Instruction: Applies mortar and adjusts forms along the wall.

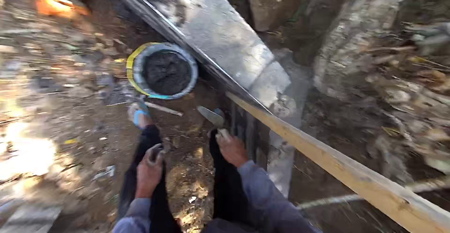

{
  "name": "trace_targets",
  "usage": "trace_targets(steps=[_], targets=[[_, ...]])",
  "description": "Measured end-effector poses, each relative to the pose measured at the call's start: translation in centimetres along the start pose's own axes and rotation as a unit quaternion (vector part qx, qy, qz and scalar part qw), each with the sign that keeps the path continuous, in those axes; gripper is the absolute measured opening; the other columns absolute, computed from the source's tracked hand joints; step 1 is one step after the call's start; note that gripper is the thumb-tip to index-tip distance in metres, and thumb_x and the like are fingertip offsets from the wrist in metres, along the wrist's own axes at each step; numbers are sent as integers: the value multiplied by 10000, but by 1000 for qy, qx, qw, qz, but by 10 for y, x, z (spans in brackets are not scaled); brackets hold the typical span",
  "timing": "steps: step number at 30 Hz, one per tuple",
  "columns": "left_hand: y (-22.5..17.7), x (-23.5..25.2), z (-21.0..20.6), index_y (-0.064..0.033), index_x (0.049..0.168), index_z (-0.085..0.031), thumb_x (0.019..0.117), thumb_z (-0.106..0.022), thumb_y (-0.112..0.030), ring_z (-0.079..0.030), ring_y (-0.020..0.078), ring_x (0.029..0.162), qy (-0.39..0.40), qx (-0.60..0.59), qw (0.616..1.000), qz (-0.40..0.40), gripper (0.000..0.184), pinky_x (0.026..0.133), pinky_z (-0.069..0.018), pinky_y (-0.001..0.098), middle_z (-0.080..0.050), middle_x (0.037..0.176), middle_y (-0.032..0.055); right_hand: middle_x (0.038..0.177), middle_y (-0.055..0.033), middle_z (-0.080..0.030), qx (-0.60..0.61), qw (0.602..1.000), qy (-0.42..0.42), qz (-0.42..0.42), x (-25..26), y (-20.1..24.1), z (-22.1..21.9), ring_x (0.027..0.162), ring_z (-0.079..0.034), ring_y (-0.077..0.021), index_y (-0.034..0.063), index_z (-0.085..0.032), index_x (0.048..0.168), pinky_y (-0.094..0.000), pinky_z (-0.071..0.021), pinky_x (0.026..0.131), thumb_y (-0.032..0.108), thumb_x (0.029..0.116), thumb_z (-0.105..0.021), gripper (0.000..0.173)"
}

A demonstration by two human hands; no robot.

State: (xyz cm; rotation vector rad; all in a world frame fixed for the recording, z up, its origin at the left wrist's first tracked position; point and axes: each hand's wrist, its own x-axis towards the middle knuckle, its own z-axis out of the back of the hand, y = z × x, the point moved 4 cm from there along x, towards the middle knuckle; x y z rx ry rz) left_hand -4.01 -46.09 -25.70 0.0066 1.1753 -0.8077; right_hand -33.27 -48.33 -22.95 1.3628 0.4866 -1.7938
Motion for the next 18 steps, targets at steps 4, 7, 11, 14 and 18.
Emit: trace_targets(steps=[4,7,11,14,18], targets=[[13,24,13,-7,1378,-572,1047,-530,-251,-683,286,1064,36,-74,996,-17,413,940,-548,513,-667,1249,196,1229,-198,-692,8,999,-38,-17,16,1,9,1161,-670,-353,66,-533,1440,-561,-515,1012,432,1087,-430,519],[14,29,23,-14,1379,-568,1040,-532,-276,-693,235,1048,37,-122,992,-17,430,923,-570,452,-666,1251,173,1169,-221,-704,-23,992,-76,-96,35,-20,32,1136,-676,-384,60,-537,1420,-578,-515,993,439,1100,-398,515],[21,35,26,-11,1382,-558,1028,-526,-303,-689,207,1036,29,-145,989,-8,460,906,-572,413,-664,1224,174,1195,-234,-696,-56,980,-131,-137,56,-47,64,1172,-660,-402,77,-533,1430,-592,-499,1015,458,1101,-390,523],[17,35,18,-12,1388,-561,1044,-520,-269,-682,252,1088,52,-132,990,3,432,944,-559,474,-661,1260,184,1232,-237,-689,-54,976,-160,-134,43,-55,63,1201,-651,-396,70,-513,1468,-574,-488,1046,444,1101,-389,538],[5,43,15,-14,1374,-593,1037,-572,-214,-661,243,1159,50,-98,994,-1,392,1029,-523,459,-672,1277,164,1126,-252,-705,-51,991,-113,-45,48,-27,24,1087,-686,-415,14,-557,1398,-603,-520,965,408,1088,-439,515]])
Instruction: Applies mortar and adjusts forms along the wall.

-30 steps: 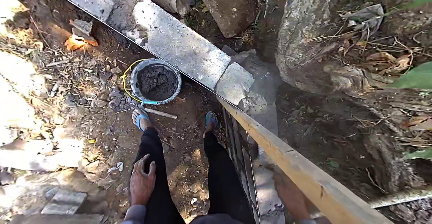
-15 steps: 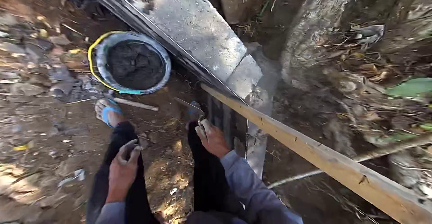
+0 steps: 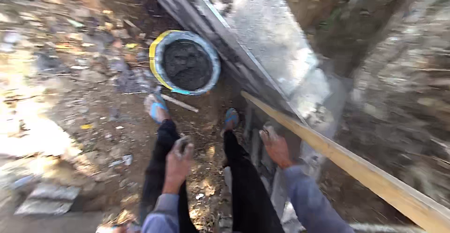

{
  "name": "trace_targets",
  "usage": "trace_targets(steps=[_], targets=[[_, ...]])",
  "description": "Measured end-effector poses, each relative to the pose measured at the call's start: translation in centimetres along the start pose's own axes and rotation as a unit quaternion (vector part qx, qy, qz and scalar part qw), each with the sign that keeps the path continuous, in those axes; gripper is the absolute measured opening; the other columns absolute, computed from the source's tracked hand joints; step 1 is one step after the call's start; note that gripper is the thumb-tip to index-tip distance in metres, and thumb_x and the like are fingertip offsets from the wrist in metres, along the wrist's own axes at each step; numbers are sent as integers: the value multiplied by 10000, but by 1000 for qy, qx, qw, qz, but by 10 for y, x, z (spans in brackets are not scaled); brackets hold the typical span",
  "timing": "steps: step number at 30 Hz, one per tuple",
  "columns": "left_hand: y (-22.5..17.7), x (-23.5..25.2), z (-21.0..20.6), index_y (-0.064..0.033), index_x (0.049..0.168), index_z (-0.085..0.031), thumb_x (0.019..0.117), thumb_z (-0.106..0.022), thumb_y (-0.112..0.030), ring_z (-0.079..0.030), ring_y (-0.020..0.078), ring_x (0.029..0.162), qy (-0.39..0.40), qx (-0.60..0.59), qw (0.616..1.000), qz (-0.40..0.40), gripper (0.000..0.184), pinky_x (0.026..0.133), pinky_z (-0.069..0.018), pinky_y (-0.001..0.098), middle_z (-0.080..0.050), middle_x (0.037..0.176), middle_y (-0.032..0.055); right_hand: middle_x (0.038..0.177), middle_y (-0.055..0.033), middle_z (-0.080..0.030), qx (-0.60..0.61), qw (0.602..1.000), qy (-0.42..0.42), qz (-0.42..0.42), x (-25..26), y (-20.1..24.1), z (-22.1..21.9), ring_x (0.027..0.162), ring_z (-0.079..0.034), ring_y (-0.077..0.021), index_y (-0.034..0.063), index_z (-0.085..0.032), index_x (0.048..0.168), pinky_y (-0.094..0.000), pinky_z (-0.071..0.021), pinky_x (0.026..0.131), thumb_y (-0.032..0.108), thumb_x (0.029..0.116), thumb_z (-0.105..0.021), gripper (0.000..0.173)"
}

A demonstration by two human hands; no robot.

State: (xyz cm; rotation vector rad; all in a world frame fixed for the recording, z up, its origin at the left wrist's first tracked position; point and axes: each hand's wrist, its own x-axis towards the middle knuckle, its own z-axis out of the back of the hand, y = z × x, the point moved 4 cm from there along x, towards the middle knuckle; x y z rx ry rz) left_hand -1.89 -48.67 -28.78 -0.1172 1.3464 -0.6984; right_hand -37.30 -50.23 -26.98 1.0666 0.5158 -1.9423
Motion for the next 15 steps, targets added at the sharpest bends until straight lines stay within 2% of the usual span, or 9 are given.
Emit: trace_targets(steps=[2,5,7,9,10,12,14,15], targets=[[0,15,2,-13,1374,-592,1035,-564,-219,-659,218,1165,6,-7,1000,3,398,1042,-518,426,-679,1265,153,1130,-274,-692,-26,998,42,36,18,36,-19,1092,-674,-452,10,-551,1393,-635,-506,953,404,1098,-405,513],[-3,38,8,-13,1368,-593,1041,-544,-220,-676,197,1086,8,-28,1000,7,390,980,-540,399,-690,1211,144,1270,-266,-663,-86,992,81,50,56,103,-33,1197,-636,-458,69,-530,1455,-642,-478,1010,419,1106,-384,515],[-4,54,15,-21,1358,-603,1042,-541,-216,-675,187,1079,-3,-33,999,5,376,975,-536,389,-695,1204,134,1276,-250,-664,-111,989,73,69,91,145,-39,1169,-646,-462,112,-530,1465,-662,-492,961,418,1103,-402,491],[-4,64,23,-33,1348,-611,1040,-537,-222,-674,163,1064,-13,-35,999,3,369,953,-542,368,-699,1193,110,1226,-251,-680,-122,984,41,120,124,180,-45,1094,-674,-471,114,-543,1446,-671,-525,884,423,1099,-412,482],[-4,66,31,-36,1349,-611,1038,-538,-224,-676,159,1050,-20,-36,999,-1,371,938,-552,367,-699,1187,102,1216,-245,-687,-117,982,34,143,134,199,-47,1092,-681,-462,111,-555,1425,-664,-535,882,426,1093,-423,476],[-7,63,42,-33,1374,-593,1043,-541,-237,-685,179,1064,-15,-35,999,-7,391,951,-570,398,-693,1215,110,1236,-212,-695,-51,985,41,158,124,227,-43,1130,-680,-410,132,-547,1462,-632,-536,946,431,1051,-520,509],[-13,63,44,-13,1378,-576,1042,-532,-259,-697,194,1060,2,-39,999,-19,419,940,-582,410,-686,1234,132,1086,-183,-723,61,981,20,183,90,224,-32,981,-718,-345,103,-552,1415,-573,-588,857,384,978,-681,535],[-13,65,46,6,1373,-567,1038,-528,-267,-700,193,1044,4,-42,999,-25,434,926,-586,407,-683,1227,144,1000,-159,-725,130,967,-3,217,68,214,-28,889,-720,-300,83,-582,1357,-521,-600,795,321,962,-715,481]])
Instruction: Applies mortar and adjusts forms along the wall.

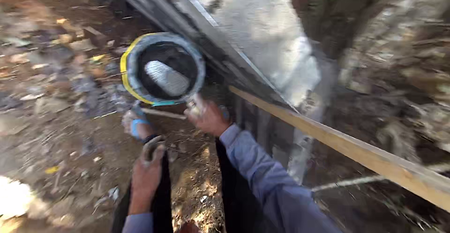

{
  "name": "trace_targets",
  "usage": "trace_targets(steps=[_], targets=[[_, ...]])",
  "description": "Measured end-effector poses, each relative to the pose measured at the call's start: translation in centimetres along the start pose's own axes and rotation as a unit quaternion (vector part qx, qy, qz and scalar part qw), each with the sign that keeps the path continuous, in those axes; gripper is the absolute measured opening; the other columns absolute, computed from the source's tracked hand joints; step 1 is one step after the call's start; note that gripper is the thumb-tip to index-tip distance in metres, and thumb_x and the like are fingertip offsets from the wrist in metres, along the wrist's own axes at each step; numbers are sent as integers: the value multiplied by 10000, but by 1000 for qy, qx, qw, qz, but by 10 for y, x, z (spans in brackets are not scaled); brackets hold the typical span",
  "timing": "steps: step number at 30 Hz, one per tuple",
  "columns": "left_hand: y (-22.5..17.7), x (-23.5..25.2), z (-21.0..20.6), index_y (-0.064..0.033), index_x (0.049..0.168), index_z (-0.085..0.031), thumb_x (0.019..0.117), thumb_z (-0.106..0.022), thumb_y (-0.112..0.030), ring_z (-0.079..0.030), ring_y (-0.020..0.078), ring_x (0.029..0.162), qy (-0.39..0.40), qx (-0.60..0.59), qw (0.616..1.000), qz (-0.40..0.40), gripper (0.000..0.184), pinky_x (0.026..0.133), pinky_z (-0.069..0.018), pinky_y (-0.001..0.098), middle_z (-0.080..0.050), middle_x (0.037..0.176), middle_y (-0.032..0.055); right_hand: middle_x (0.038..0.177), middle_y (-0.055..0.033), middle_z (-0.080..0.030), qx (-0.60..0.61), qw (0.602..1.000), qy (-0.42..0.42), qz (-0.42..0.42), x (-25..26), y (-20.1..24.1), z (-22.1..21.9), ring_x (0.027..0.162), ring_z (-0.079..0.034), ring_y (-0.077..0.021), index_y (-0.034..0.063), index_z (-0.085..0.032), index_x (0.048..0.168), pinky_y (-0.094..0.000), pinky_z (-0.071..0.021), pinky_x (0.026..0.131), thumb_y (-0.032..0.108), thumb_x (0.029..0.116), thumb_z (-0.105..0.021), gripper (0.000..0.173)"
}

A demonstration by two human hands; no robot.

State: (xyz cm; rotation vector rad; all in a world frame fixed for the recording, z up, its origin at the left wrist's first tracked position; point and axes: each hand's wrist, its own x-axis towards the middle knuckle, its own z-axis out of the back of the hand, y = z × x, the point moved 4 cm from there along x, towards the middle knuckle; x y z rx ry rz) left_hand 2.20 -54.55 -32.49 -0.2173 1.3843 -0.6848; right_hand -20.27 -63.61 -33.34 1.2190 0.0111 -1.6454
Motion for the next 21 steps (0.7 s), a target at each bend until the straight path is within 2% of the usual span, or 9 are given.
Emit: trace_targets(steps=[3,5,7,11,13,15,16,18,21], targets=[[-1,4,3,20,1366,-552,1034,-521,-268,-692,150,972,-24,-30,999,14,440,852,-591,351,-672,1194,134,1063,-135,-748,132,973,-170,82,-82,-13,34,922,-725,-188,-19,-662,1268,-406,-609,847,290,1001,-623,410],[1,3,-1,13,1353,-562,1048,-517,-244,-700,140,937,-38,-25,999,29,401,819,-599,335,-679,1167,129,876,-98,-716,168,944,-283,-5,-119,-45,62,753,-686,-150,-58,-660,1178,-373,-596,721,299,1014,-570,403],[7,-1,-8,12,1347,-568,1059,-514,-229,-698,159,932,-42,3,998,40,379,823,-591,358,-678,1162,152,700,-52,-595,205,903,-367,-92,-139,-84,88,590,-586,-136,-62,-623,1096,-357,-539,585,260,1038,-507,347],[23,-12,-30,12,1355,-566,1069,-508,-214,-698,212,945,-32,60,996,57,369,832,-585,415,-683,1142,176,657,35,-506,285,820,-491,-76,-151,-129,134,516,-526,-63,-16,-506,1127,-276,-521,525,268,1068,-411,305],[33,-18,-41,20,1344,-572,1066,-525,-197,-703,241,945,-31,77,994,68,357,837,-583,446,-687,1141,196,681,0,-509,294,823,-472,-116,-148,-140,145,527,-537,-95,-25,-476,1229,-302,-533,541,256,1089,-394,324],[42,-24,-52,22,1330,-581,1067,-528,-181,-700,254,928,-29,91,992,77,337,827,-580,455,-688,1122,201,745,-105,-563,276,864,-380,-183,-141,-153,150,607,-585,-220,-30,-515,1278,-424,-551,628,290,1117,-412,373],[45,-27,-57,20,1330,-586,1067,-527,-179,-703,262,931,-27,96,992,81,335,830,-580,463,-692,1115,202,748,-114,-572,250,880,-350,-203,-139,-159,150,631,-598,-244,-7,-544,1222,-448,-545,656,321,1117,-424,365],[48,-34,-64,15,1330,-591,1068,-531,-179,-710,276,945,-23,102,991,87,332,842,-583,476,-696,1122,205,744,-123,-586,211,886,-367,-188,-143,-163,151,650,-614,-257,-9,-566,1193,-470,-544,676,302,1099,-461,341],[52,-47,-71,5,1332,-594,1074,-519,-189,-715,278,963,-15,117,989,94,331,852,-585,475,-696,1139,204,718,-107,-553,254,870,-382,-183,-147,-168,147,596,-592,-235,-11,-513,1266,-448,-551,620,305,1108,-428,363]])
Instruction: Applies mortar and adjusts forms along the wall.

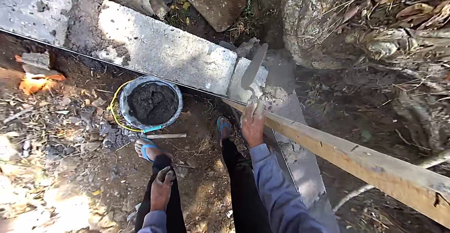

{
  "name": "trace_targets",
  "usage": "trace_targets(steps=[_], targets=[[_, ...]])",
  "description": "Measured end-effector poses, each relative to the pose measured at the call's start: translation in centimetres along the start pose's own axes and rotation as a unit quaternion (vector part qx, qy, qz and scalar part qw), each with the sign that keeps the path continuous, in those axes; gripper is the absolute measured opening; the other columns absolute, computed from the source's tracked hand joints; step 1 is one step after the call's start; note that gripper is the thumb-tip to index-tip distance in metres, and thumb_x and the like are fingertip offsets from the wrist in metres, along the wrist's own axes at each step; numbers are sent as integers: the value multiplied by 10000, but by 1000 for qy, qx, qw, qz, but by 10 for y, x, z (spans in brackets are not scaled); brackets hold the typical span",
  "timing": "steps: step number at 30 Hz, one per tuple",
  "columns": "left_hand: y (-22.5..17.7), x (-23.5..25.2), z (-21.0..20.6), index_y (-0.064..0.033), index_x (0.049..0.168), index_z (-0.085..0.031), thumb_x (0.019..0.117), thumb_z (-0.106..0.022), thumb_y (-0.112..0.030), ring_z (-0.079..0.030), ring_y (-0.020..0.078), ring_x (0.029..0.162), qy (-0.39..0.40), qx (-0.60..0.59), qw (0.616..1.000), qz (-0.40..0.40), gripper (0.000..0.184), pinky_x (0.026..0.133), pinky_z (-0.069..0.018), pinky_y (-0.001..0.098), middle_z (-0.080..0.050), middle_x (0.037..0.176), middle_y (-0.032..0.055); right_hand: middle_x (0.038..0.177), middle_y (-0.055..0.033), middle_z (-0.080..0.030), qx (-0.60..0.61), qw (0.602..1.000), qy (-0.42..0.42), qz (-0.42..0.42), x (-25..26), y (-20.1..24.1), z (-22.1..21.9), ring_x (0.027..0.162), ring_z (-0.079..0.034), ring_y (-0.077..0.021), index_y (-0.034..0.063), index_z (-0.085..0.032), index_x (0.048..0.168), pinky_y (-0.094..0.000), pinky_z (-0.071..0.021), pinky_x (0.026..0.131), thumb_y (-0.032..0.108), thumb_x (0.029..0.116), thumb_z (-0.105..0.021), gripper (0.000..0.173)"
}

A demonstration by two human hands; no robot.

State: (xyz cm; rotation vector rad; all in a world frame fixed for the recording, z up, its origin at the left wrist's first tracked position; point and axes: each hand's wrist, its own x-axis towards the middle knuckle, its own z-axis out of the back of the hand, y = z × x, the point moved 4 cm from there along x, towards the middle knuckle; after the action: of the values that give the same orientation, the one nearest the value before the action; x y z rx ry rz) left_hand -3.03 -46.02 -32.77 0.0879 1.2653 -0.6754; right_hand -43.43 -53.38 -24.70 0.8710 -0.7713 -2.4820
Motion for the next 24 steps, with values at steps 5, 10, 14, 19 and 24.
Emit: trace_targets(steps=[5,10,14,19,24], targets=[[3,-6,-6,3,1317,-605,1073,-527,-177,-714,274,948,-6,8,1000,12,313,831,-583,464,-699,1127,205,684,-75,-534,11,999,15,40,1,6,3,554,-565,-212,31,-556,1185,-428,-531,573,337,1094,-452,336],[3,-8,-9,2,1317,-600,1074,-528,-168,-714,272,940,-7,11,1000,16,306,824,-584,457,-697,1118,205,729,-123,-555,-51,998,28,6,3,7,3,664,-596,-284,7,-558,1116,-495,-519,664,367,1101,-459,374],[9,-11,-9,-7,1317,-606,1072,-529,-172,-719,261,943,-8,11,1000,16,306,823,-589,450,-706,1112,191,699,-109,-546,-3,1000,7,5,3,1,-1,568,-581,-252,16,-538,1202,-459,-537,586,359,1109,-426,373],[7,-10,-10,-1,1311,-608,1070,-531,-166,-716,261,934,-10,13,1000,15,302,817,-587,449,-701,1123,196,688,-101,-527,-3,1000,29,-7,6,9,6,545,-558,-241,30,-541,1170,-446,-521,564,368,1109,-427,361],[2,-9,-11,-6,1325,-604,1076,-512,-174,-717,279,954,-6,18,1000,9,314,840,-585,472,-695,1148,206,748,-138,-558,-12,999,38,-36,7,26,6,593,-578,-284,32,-551,1218,-493,-528,598,391,1111,-414,398]])
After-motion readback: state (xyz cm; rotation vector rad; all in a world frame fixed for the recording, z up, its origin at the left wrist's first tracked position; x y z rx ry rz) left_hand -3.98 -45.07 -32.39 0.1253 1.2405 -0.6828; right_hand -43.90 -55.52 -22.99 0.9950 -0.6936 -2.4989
